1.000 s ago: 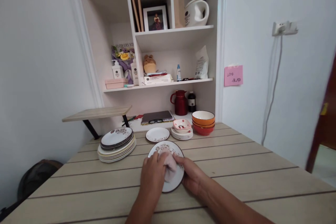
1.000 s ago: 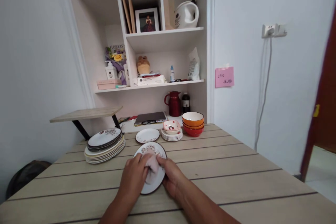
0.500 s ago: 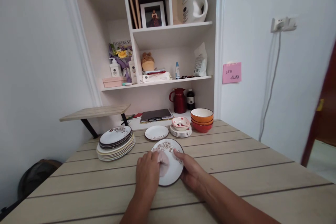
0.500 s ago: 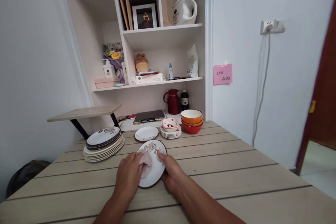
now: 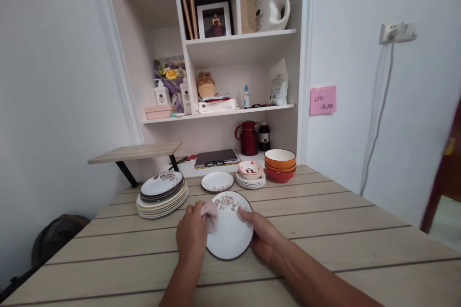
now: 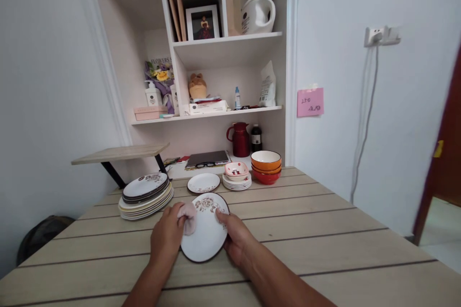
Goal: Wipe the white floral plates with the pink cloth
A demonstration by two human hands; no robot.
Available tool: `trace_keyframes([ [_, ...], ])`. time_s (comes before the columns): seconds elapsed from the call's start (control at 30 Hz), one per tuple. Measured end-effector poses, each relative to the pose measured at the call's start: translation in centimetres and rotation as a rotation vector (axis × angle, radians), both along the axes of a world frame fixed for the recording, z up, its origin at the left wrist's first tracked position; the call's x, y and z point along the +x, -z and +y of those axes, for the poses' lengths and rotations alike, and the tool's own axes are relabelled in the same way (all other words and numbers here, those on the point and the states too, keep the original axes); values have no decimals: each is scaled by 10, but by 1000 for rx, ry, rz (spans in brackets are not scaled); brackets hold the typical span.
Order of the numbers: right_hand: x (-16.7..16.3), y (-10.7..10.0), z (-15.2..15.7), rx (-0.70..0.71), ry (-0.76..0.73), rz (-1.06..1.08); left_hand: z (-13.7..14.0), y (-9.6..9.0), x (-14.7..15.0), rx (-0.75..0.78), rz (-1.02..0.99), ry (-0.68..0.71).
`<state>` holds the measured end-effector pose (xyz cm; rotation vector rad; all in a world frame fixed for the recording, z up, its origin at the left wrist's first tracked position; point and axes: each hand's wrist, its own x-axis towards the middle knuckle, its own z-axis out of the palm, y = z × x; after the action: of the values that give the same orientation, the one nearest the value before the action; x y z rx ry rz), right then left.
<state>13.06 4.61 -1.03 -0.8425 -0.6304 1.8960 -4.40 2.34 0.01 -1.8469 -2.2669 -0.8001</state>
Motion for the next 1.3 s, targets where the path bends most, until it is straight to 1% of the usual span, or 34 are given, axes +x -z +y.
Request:
trace_keyframes([
  [0.03, 0, 0, 1, -21, 19, 10, 0, 0, -1, -15, -4, -18],
  [0.07, 0, -1, 1, -38, 37, 22, 0, 1, -1, -25, -4, -7],
  [0.1, 0, -2, 1, -50, 53, 31, -1, 1, 2, -26, 0, 34],
  [0.27, 2, -7, 1, -53, 76, 74, -10, 0, 30, -5, 34, 337],
  [0.33, 2, -8, 1, -53, 68, 83, -17, -2, 42, 33, 59, 491],
  [0.4, 2, -8, 0, -50, 55, 86, -22, -4, 50, 53, 72, 592],
  [0.43, 2, -8, 0, -47, 48, 89, -23, -4, 51, 62, 71, 618],
  [0.47, 2, -8, 0, -45, 42, 91, -23, -3, 51, 74, 62, 629],
  [0.53, 2, -8, 0, -44, 36, 97, -20, -1, 48, 108, 15, 606],
  [0.67, 3, -8, 2, -77, 39, 103, -13, 3, 40, 172, -165, 544],
  [0.73, 4, -8, 3, -95, 7, 123, -11, 2, 38, 165, -241, 558],
  [0.8, 5, -8, 3, -96, -56, 167, -13, 0, 38, 144, -273, 600],
  [0.87, 5, -7, 4, -86, -102, 203, -15, -3, 39, 122, -260, 662],
  [0.97, 7, -5, 6, -69, -112, 217, -18, -5, 42, 109, -209, 713],
  [1.07, 8, -5, 6, -70, -135, 245, -18, -5, 42, 79, -129, 688],
  [1.17, 8, -8, 4, -73, -123, 250, -18, -4, 42, 21, -40, 651],
  [1.3, 4, -11, -2, -25, -131, 214, -16, -4, 42, 6, -17, 607],
])
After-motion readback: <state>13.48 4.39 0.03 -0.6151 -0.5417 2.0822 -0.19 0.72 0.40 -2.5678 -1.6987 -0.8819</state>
